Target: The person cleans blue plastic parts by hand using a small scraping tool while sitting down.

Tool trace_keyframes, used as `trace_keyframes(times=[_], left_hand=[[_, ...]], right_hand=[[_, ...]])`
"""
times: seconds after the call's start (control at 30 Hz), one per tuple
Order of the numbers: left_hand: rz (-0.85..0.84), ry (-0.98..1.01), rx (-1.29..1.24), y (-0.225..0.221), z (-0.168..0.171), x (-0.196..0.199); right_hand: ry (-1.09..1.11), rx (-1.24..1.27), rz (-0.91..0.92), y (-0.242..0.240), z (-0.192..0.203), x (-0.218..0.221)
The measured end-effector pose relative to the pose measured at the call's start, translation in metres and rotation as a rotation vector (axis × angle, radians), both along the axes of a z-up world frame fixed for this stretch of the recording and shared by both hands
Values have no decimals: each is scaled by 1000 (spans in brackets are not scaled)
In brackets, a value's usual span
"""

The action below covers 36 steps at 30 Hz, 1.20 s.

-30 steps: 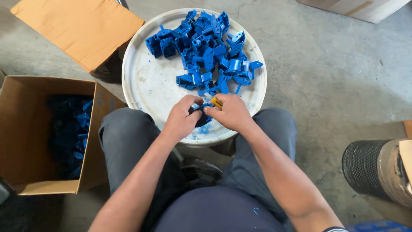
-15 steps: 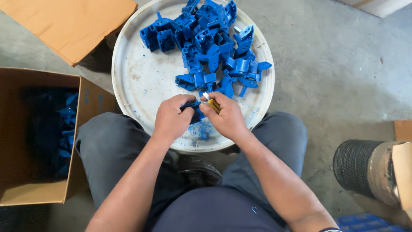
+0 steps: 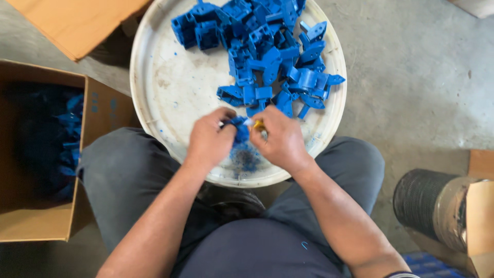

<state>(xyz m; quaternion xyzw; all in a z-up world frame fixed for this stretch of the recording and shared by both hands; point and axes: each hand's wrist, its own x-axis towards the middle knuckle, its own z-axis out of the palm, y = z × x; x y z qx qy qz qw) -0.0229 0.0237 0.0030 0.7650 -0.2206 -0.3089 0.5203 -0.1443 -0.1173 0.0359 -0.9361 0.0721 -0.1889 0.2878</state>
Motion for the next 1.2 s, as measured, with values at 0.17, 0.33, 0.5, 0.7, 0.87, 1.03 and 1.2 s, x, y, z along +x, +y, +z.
trace_keyframes(times=[0.17,0.33,0.5,0.7,0.87,1.03,1.2], left_hand=[[178,-23,-126,3,-2,6],[228,248,-378,-1,-11,8],[190,351,-497,2,-20,4],[150,651,-644,-8,-30,-6],[303,505,-530,-25,-35,-15],[268,503,-547,-25,-38,-15],[220,553,-566,-26,-38,-14]], right_hand=[[252,441,-187,-13,-8,-10],[181,537,-98,-18,-9,-22],[182,551,-116,-15,0,-29],[251,594,-155,13,10,-30],[139,313,-71,20,16,-26],[232,262,-92,20,23,-23],[229,105,-101,25,25,-14]])
